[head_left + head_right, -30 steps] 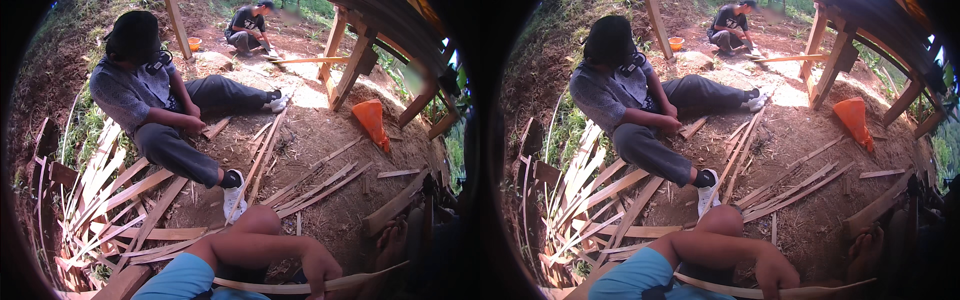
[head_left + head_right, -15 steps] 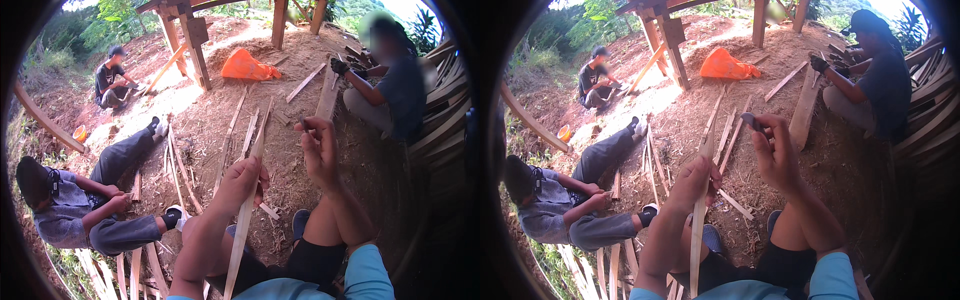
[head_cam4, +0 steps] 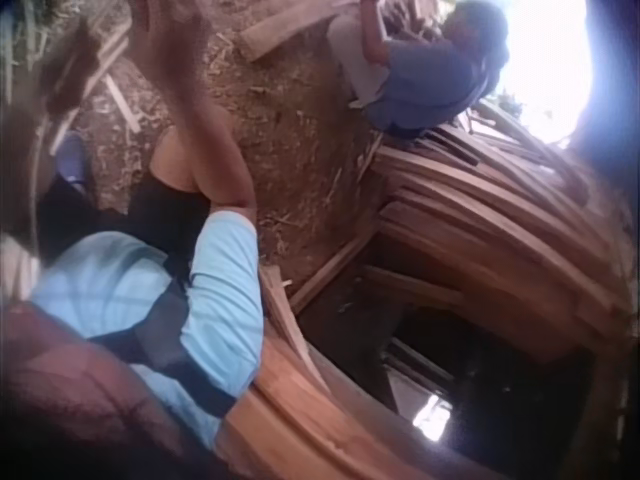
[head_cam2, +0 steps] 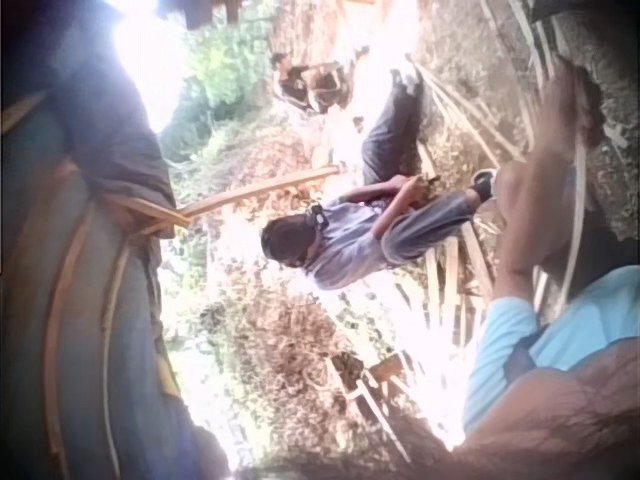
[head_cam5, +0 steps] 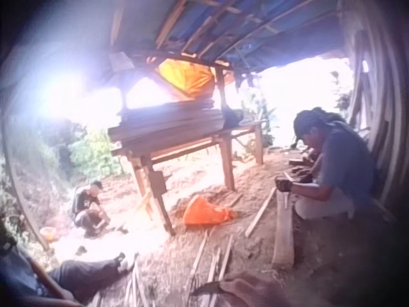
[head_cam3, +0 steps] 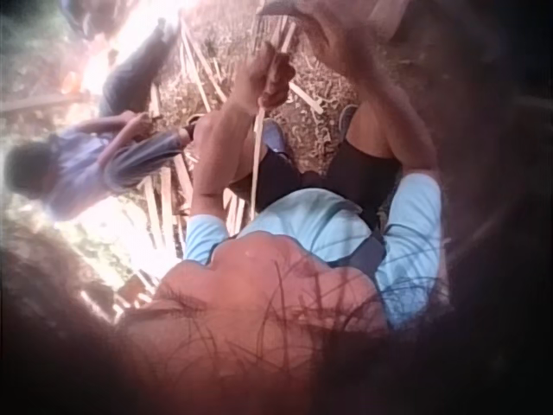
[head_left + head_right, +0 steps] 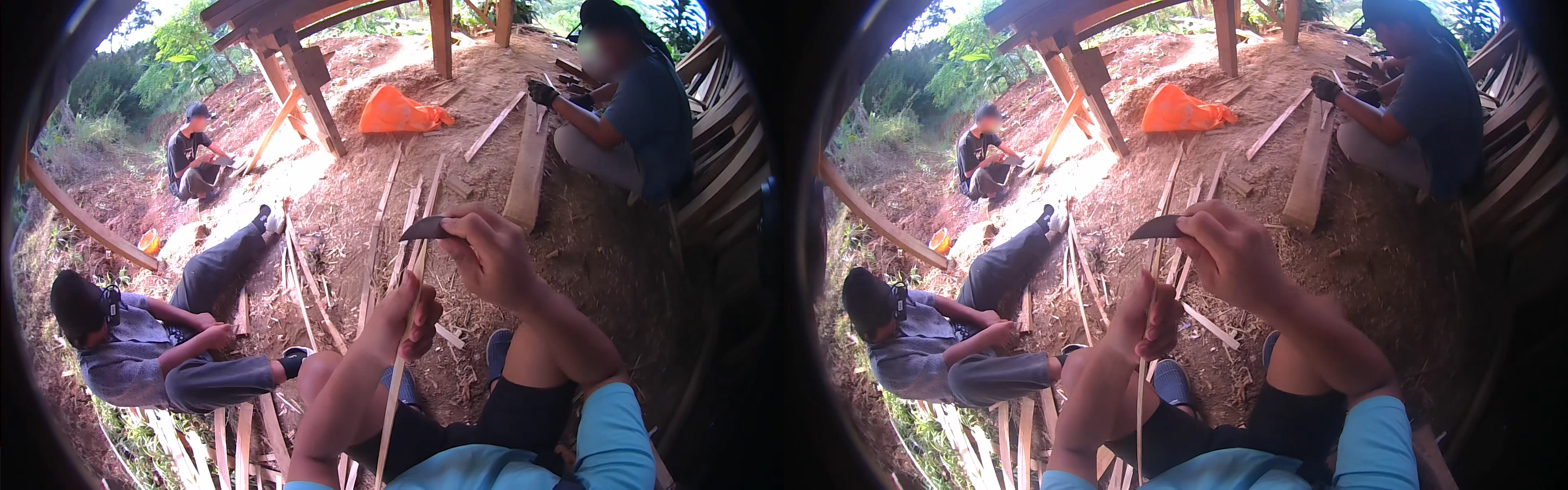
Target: The person sits on the ground and uses a knife to shave thin strips from a long piece of wood. They hold the wood with one hand and pull the knife along its length to create shavings, which accumulate on the ground.
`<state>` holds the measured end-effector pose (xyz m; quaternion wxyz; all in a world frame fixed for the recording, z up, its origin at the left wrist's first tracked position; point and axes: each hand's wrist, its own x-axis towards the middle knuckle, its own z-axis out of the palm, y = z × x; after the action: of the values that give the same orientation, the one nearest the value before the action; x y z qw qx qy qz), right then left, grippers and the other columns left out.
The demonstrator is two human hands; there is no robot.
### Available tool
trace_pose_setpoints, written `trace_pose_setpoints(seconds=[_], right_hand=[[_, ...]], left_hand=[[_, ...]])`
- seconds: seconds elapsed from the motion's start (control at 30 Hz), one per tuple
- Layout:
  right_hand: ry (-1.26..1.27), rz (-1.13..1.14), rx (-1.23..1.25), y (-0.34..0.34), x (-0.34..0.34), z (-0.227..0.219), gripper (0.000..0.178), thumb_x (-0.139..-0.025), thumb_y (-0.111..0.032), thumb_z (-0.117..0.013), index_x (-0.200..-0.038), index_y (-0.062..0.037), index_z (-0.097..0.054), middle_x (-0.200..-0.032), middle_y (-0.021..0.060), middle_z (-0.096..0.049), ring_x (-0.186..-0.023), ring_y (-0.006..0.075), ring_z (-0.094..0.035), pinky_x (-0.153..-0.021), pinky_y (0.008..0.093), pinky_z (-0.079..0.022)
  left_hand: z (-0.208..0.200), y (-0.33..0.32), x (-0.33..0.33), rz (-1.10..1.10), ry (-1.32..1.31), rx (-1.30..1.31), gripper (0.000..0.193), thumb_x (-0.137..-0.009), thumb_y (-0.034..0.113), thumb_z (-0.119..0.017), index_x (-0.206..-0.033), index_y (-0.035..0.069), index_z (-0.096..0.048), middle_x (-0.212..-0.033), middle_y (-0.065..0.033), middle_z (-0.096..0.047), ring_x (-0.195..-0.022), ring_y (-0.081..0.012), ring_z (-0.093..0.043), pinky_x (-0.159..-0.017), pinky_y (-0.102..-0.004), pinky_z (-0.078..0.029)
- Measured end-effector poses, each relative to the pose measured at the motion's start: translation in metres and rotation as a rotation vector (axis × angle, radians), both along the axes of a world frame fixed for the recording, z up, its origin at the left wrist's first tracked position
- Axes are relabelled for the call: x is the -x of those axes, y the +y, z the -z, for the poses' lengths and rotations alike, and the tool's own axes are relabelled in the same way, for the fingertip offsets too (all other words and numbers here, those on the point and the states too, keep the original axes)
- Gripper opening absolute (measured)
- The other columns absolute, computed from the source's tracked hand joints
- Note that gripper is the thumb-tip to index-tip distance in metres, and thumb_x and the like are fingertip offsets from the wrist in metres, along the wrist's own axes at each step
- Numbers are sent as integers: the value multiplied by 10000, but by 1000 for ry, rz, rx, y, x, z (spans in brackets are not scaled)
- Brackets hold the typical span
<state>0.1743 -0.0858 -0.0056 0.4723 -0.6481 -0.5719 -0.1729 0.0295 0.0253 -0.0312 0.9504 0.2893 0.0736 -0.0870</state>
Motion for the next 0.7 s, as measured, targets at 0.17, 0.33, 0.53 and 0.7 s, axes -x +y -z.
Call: trace_pose_setpoints(seconds=[0.17,0.33,0.53,0.7], right_hand=[[-80,-17,36,-5,8,2,140,-784,-121,-634,-854,-54,-534,-833,84,-581,-694,279,-607,-577,361,-490],[13,-2,-24,-3,-3,-2,153,-766,-121,-655,-842,-55,-539,-833,77,-585,-693,272,-613,-574,364,-489],[19,48,-45,4,-6,1,150,-764,-127,-658,-838,-56,-548,-834,71,-588,-706,270,-617,-592,356,-497],[72,-29,-40,9,3,4,153,-779,-95,-657,-844,-22,-539,-854,127,-579,-703,299,-608,-591,351,-492]], left_hand=[[7,-6,0,25,14,78,547,-921,540,-297,-631,91,-413,-489,-3,-367,-278,-91,-329,-260,-194,-272],[4,-6,3,34,-27,88,549,-925,537,-282,-637,89,-413,-489,-3,-359,-277,-90,-313,-259,-193,-271],[2,-4,9,47,-70,163,550,-938,506,-271,-645,65,-420,-496,-21,-367,-280,-107,-324,-259,-203,-289],[6,-3,15,36,-90,254,542,-947,479,-274,-664,48,-442,-518,-38,-400,-294,-120,-354,-269,-215,-315]])
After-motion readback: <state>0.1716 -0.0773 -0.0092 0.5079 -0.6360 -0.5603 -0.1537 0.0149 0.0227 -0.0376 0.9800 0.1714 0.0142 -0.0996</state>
